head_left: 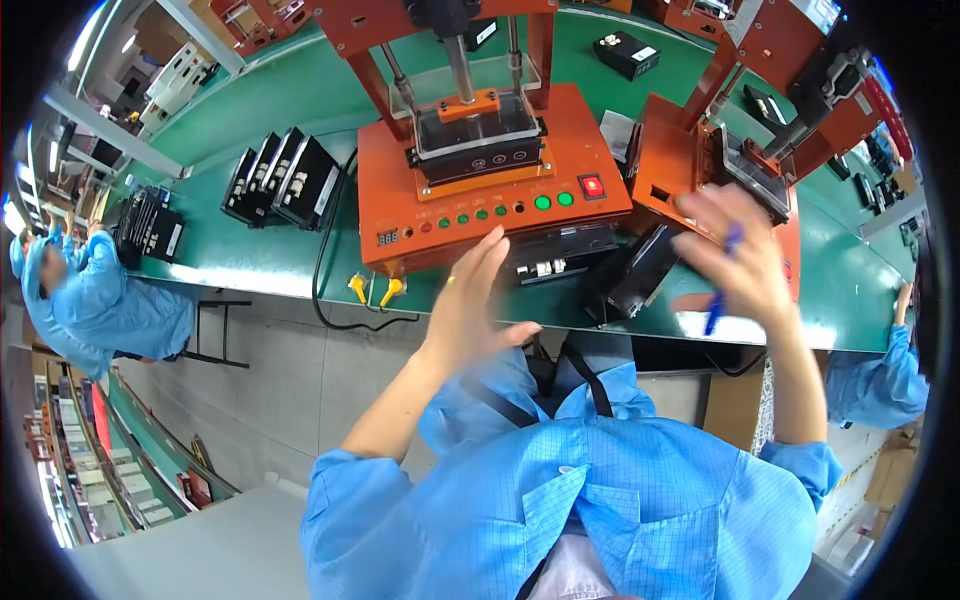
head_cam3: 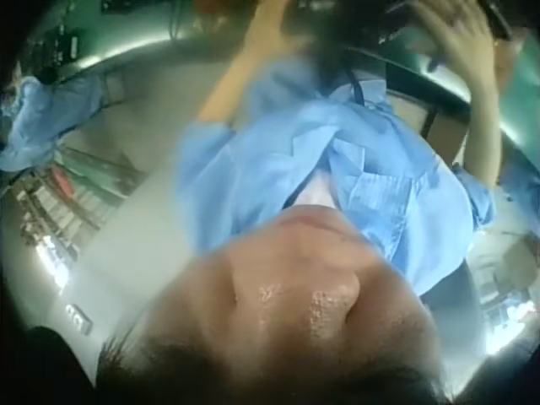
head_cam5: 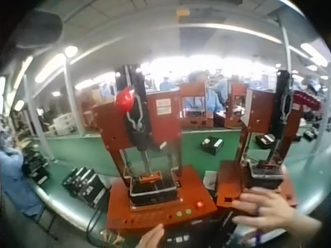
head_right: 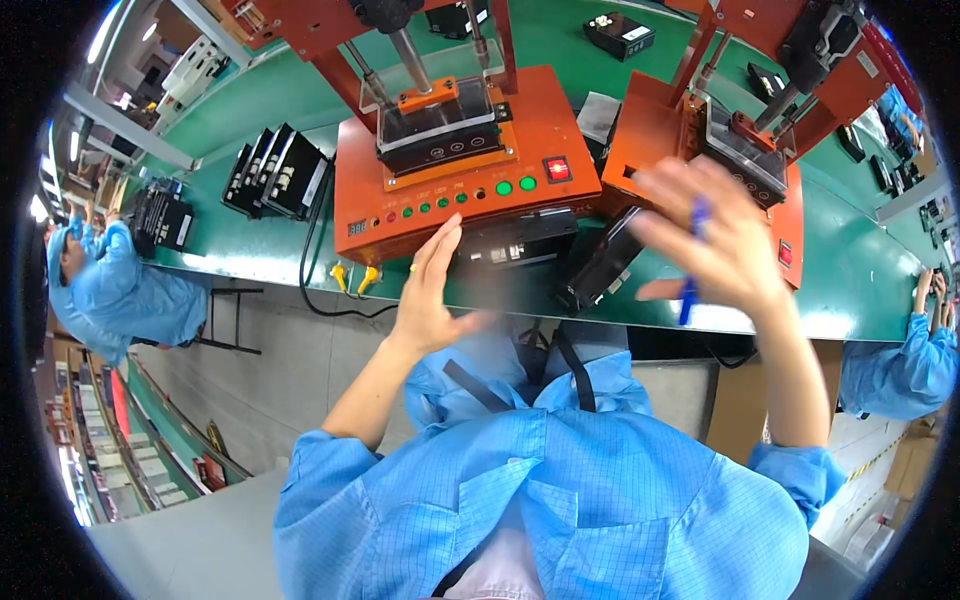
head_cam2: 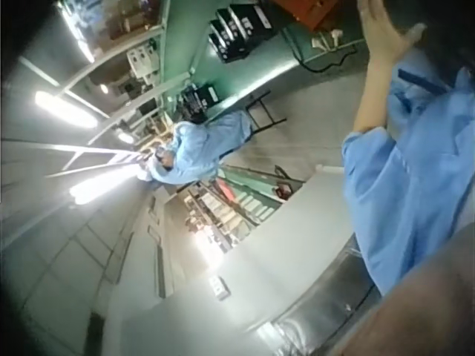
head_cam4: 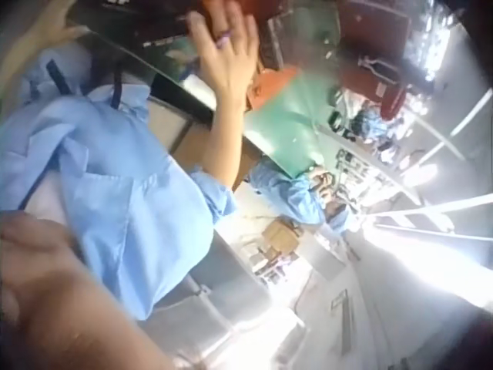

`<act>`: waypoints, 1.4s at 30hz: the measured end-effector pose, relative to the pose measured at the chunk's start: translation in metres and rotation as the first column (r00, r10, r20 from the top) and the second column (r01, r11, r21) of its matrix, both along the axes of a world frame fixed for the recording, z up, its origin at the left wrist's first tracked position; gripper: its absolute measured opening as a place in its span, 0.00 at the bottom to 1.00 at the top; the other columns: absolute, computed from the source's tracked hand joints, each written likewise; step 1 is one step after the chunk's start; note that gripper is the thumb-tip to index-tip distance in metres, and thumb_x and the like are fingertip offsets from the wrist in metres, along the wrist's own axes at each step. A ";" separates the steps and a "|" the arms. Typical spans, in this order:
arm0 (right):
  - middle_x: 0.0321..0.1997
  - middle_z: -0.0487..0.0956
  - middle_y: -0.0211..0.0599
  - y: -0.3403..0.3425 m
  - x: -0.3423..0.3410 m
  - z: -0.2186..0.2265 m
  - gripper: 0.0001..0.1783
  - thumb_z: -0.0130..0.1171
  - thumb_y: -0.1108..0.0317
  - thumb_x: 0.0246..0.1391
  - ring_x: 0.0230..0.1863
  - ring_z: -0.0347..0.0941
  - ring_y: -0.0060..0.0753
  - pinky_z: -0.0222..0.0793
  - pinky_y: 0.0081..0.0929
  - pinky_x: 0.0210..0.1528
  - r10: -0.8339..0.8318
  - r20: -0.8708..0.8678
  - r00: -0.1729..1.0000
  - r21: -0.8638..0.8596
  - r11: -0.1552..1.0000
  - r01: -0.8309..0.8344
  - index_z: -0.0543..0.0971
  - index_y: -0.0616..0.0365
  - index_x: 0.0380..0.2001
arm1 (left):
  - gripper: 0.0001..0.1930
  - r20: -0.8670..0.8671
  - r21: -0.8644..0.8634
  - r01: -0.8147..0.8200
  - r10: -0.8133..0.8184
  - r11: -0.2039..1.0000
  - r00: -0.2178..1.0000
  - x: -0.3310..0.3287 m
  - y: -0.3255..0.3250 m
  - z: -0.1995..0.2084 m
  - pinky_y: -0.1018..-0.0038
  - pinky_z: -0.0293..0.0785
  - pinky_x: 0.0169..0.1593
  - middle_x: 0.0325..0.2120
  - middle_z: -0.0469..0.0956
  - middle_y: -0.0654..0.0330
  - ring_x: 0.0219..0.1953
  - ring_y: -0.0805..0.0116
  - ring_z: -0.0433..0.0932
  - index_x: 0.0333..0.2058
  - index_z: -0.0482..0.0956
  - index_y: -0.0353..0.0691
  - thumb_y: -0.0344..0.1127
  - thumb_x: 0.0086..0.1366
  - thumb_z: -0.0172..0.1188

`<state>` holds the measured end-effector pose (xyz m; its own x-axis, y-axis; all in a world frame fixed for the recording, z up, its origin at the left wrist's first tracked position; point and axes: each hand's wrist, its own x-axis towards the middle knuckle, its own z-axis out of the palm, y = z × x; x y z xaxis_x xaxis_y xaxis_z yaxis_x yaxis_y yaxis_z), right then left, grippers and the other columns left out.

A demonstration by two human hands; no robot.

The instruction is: Testing and marking electronic components using a specialized fixture on an assembly line.

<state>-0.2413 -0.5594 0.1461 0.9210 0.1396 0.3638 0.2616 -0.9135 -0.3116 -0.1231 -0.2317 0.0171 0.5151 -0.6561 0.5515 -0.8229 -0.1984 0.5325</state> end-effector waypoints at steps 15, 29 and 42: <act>0.34 0.79 0.44 0.105 -0.043 -0.065 0.29 0.44 0.46 0.65 0.34 0.78 0.34 0.69 0.28 0.34 -0.007 0.423 0.906 0.868 0.291 -0.403 0.68 0.65 0.50 | 0.55 0.121 -0.124 -0.163 0.178 0.979 0.977 -0.015 -0.064 -0.010 0.51 0.56 0.61 0.61 0.63 0.52 0.62 0.53 0.64 0.64 0.57 0.42 0.50 0.39 0.77; 0.16 0.65 0.21 0.126 -0.003 -0.049 0.23 0.52 0.63 0.67 0.17 0.54 0.09 0.45 0.16 0.20 -0.313 -0.008 0.950 0.843 0.508 0.175 0.70 0.57 0.16 | 0.55 0.096 -0.153 -0.146 0.162 0.977 0.982 -0.015 -0.066 -0.011 0.53 0.61 0.60 0.62 0.61 0.52 0.62 0.50 0.63 0.64 0.56 0.47 0.45 0.39 0.79; 0.14 0.62 0.31 0.129 0.000 -0.064 0.20 0.59 0.71 0.61 0.17 0.54 0.22 0.51 0.26 0.21 -0.382 0.092 0.920 0.708 0.675 0.210 0.69 0.62 0.15 | 0.55 0.102 -0.159 -0.125 0.142 0.979 0.985 -0.016 -0.069 -0.012 0.54 0.61 0.59 0.61 0.61 0.52 0.62 0.51 0.64 0.64 0.56 0.46 0.45 0.38 0.80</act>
<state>-0.2416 -0.4308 0.0823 0.7553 -0.4874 0.4382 0.1524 -0.5196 -0.8407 -0.1395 -0.3005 0.0051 0.5215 -0.4899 0.6986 -0.8506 -0.2346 0.4705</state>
